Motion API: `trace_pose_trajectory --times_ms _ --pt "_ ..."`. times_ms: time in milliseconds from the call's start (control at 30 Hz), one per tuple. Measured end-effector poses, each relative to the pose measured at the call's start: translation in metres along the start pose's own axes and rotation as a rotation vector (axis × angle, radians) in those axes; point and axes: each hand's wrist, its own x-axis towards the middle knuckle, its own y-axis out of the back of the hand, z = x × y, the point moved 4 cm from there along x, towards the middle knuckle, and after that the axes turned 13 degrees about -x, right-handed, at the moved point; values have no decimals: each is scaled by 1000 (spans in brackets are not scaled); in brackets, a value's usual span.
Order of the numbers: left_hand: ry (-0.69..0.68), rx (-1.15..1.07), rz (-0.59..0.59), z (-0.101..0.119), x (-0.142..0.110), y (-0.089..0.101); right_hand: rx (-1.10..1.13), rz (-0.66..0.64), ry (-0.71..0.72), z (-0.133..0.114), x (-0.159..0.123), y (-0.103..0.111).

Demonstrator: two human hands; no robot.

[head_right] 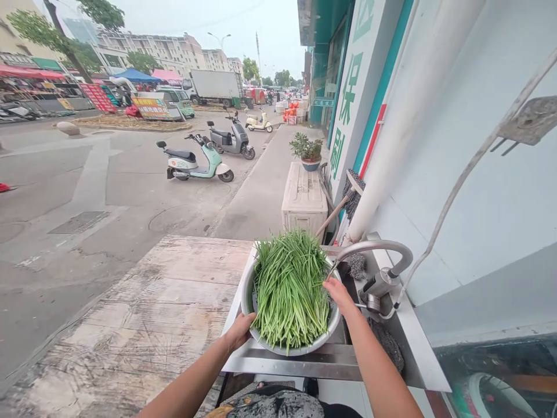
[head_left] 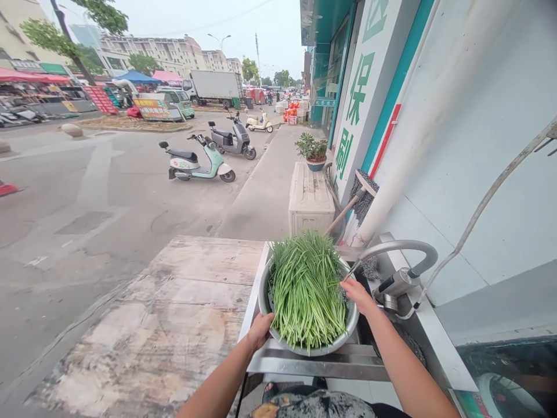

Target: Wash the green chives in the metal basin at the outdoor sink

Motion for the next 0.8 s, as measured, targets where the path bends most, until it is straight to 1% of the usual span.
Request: trace_pose_trajectory --times_ms 100,200,400,500,567,800 --pt "4 0 11 1 -2 -1 96 22 -43 5 -15 19" --pt "4 6 16 3 -2 0 172 54 -102 13 -25 32" --pt "11 38 37 4 -2 1 285 164 -233 33 -25 50" --pt "16 45 42 6 -6 -1 336 215 -308 40 -26 55" --pt "20 46 41 7 -8 -3 374 225 -346 43 -28 55" --pt "38 38 36 11 -14 -5 444 190 -380 49 -31 51"
